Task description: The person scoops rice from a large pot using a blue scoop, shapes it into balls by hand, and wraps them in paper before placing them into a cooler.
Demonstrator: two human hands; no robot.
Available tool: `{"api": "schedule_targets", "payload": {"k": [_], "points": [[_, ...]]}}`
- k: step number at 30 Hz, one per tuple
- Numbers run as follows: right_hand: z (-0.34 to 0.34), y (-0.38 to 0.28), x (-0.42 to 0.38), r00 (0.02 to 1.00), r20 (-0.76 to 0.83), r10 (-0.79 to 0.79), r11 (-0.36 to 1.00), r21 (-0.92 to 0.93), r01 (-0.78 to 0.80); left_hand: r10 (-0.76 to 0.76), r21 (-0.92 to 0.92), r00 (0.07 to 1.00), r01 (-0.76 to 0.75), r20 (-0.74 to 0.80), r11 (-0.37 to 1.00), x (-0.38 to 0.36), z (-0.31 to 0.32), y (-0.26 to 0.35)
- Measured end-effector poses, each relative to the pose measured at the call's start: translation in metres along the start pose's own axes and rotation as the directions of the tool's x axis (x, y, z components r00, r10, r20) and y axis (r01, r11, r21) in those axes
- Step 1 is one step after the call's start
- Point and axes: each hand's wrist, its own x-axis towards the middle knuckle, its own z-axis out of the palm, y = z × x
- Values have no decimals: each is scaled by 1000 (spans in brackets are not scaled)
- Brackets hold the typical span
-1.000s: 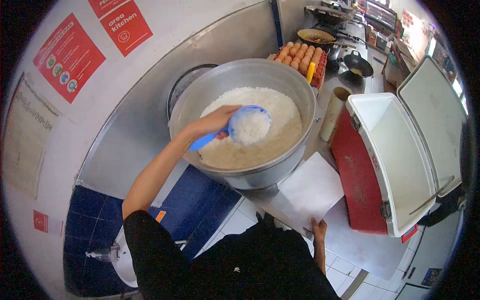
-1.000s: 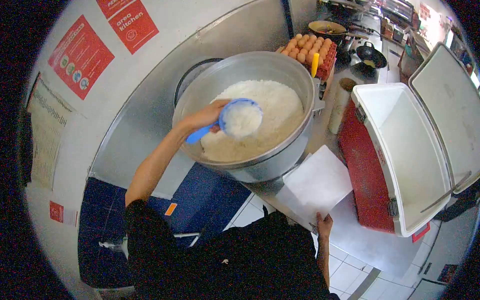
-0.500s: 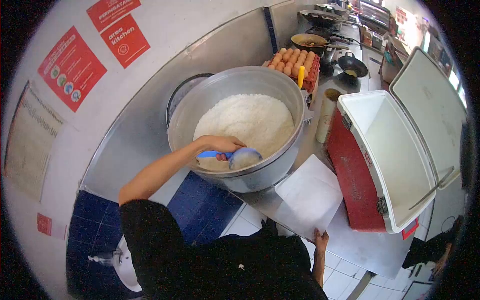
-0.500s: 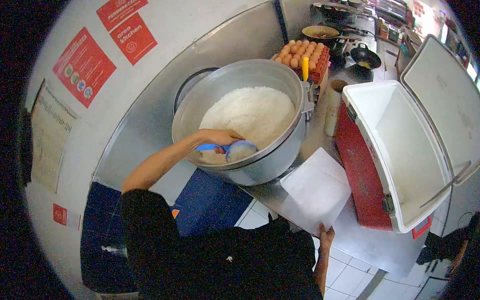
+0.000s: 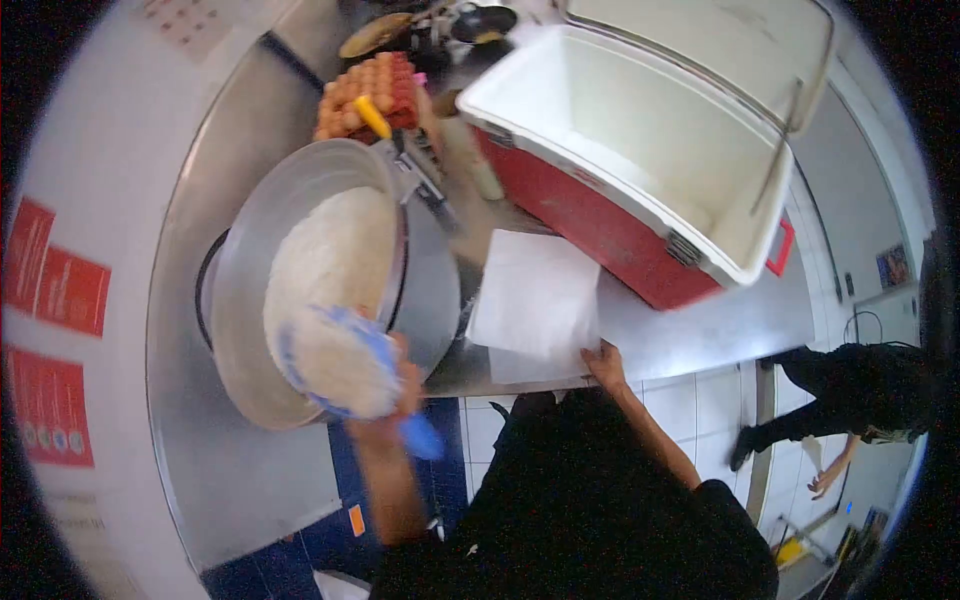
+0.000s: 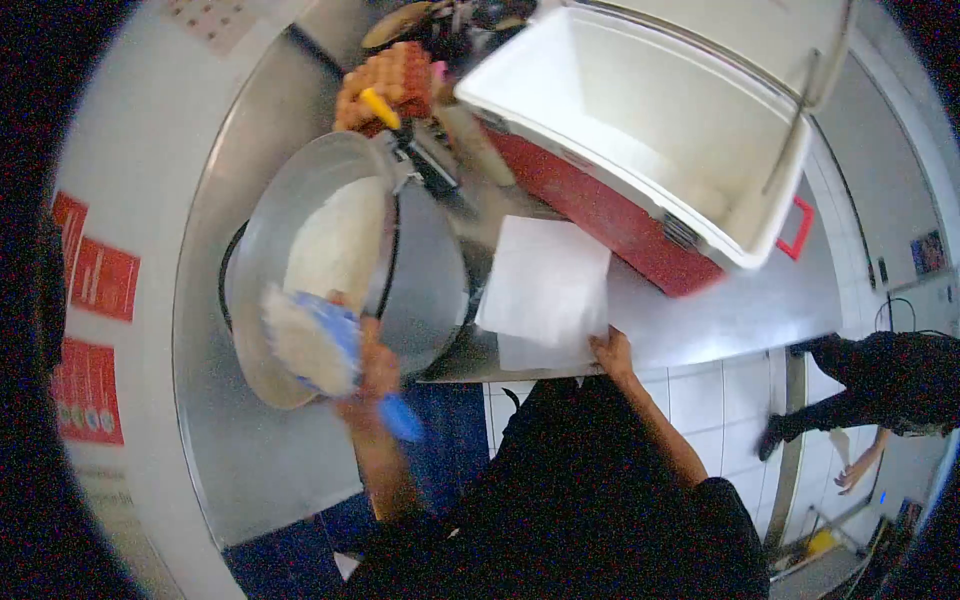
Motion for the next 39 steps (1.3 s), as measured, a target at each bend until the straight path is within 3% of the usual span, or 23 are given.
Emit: {"api": "schedule_targets", "payload": {"k": [2, 3, 4, 5, 6, 8, 9, 10, 11, 12, 13, 14, 15, 16, 18, 19, 24, 26, 27, 29, 33, 35, 39], "points": [[-9, -42, -10, 982, 65, 177, 935, 300, -189, 6, -305, 983, 50, 182, 951, 6, 5, -62], [-11, -51, -9, 981, 48, 187, 932, 306, -193, -168, -450, 862, 404, 478, 796, 20, -48, -108], [-12, -56, -10, 960, 66, 273, 922, 265, -281, -282, -493, 945, 326, 165, 806, 13, -62, -146], [-12, -56, -12, 930, 84, 357, 903, 225, -367, -447, -587, 895, 363, 2, 724, 16, -94, -184], [-9, -44, -11, 928, 78, 363, 899, 232, -371, -456, -583, 890, 373, 4, 722, 20, -122, -209], [4, -6, -11, 998, -11, 62, 978, 198, -59, -483, -459, 854, 356, -195, 814, 25, -155, -242], [0, -13, -11, 997, -18, 76, 977, 202, -70, -455, -320, 798, 344, -395, 883, 28, -119, -225], [-2, -19, -8, 985, 46, 169, 968, 183, -174, -466, -318, 791, 359, -395, 878, 34, -123, -223], [-5, -23, -7, 959, 112, 261, 948, 156, -277, -314, -27, 805, 349, -504, 937, 36, -130, -222], [-3, -14, -9, 955, 114, 275, 943, 159, -291, -134, 269, 817, 333, -561, 904, 39, -123, -218], [1, -6, -9, 980, 70, 184, 979, 77, -189, -141, 267, 812, 343, -566, 901, 46, -115, -218], [2, 0, -8, 996, 34, 83, 996, -12, -83, 307, 782, 887, 90, -344, 616, 59, -83, -209], [-2, -7, -7, 995, 36, 90, 996, -11, -89, 548, 986, 831, -156, 98, 59, 66, -66, -205], [-6, -17, -8, 982, 83, 169, 984, 50, -174, 543, 987, 834, -150, 94, 60, 67, -73, -212], [-16, -41, -10, 959, 139, 247, 959, 110, -263, 350, 972, 920, -109, 178, -208, 71, -106, -240], [-20, -50, -10, 951, 142, 276, 960, 15, -281, 80, 931, 991, 125, -103, -343, 68, -122, -252], [-7, -16, -9, 976, 109, 188, 978, -109, -177, 30, 912, 985, 169, -170, -374, 71, -125, -251], [-12, -16, -7, 979, 127, 160, 984, -97, -149, 108, 988, 991, 89, -76, -125, 65, -127, -249], [-12, -10, -5, 979, 124, 163, 984, -93, -152, 103, 988, 992, 87, -74, -129, 61, -140, -252], [-10, 1, -3, 955, 205, 213, 972, 52, -228, 98, 970, 965, 242, -244, 31, 50, -171, -259], [-17, -6, -2, 951, 234, 204, 966, 107, -234, 156, 963, 956, 229, -250, 142, 39, -177, -266], [-19, -10, 4, 899, 312, 308, 928, 107, -356, 295, 980, 948, 69, -123, 187, 39, -170, -270], [-21, 1, 3, 884, 360, 298, 928, 107, -357, 328, 949, 926, 84, -187, 304, 27, -155, -271]]}}
